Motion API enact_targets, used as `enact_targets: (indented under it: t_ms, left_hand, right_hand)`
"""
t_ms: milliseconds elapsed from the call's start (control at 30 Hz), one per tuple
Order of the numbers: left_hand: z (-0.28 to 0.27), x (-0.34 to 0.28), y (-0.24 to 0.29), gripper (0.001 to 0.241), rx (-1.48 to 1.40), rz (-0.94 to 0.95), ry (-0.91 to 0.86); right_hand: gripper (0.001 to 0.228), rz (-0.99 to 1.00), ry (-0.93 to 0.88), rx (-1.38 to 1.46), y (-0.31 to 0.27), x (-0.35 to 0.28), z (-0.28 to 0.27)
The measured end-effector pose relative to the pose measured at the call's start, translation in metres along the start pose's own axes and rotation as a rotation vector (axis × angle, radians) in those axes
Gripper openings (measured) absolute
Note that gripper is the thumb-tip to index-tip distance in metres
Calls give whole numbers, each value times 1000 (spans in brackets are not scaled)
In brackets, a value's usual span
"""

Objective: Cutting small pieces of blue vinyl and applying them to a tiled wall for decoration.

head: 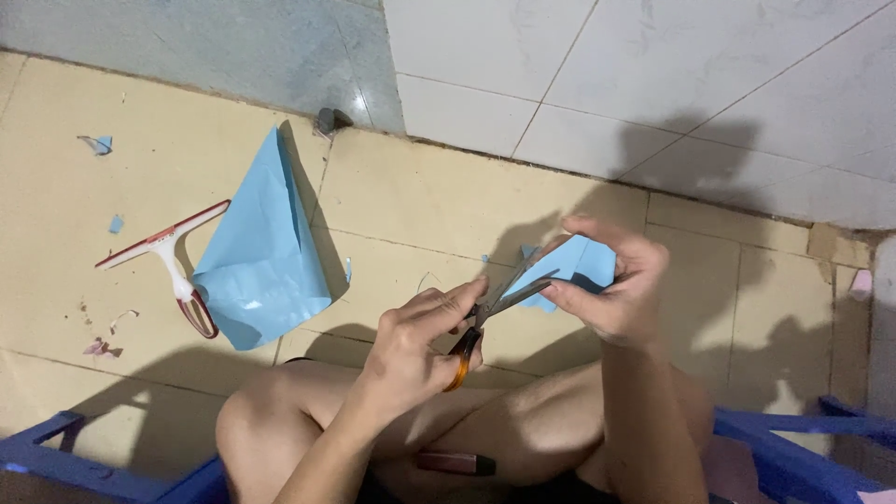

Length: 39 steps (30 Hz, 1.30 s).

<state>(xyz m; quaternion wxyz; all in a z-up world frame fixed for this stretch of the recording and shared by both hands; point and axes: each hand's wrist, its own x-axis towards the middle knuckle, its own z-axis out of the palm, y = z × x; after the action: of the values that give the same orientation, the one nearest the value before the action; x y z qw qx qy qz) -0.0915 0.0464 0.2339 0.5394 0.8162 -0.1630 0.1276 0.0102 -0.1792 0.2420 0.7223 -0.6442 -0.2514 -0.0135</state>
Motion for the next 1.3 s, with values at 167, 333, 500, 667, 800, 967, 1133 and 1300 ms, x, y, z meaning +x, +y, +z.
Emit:
enact_targets:
  t_ms: [167, 333, 500, 667, 800, 967, 1133, 1300]
  left_hand:
    - [-1, -2, -2, 74, -2, -6, -3]
    - [1, -4, -5, 73, 3, 19, 16]
    - [-1, -5, -4, 75, 7, -15, -6]
    - [-1, -3, -1, 71, 3, 9, 4]
    - [-2, -5, -4, 79, 62, -15, -17]
    - [-6, -7, -2, 80, 46, -37, -46]
    - [-4, -8, -5, 85, 77, -25, -35]
    - [-5, -5, -4, 71, 104, 44, -18]
  right_hand:
    - [60, 12, 27, -22, 6, -2, -2]
    - [59, -24, 11, -45, 7, -2, -3]
    - [60, 28, 53, -3, 5, -4, 1]
    - [57, -20, 17, 2, -1, 0, 4]
    - [58, -46, 9, -43, 2, 0, 1]
    - [60, 10, 48, -44, 3, -2, 1]
    - [61, 3, 42, -56, 2, -3, -1]
    - [59, -1, 31, -52, 1, -2, 0]
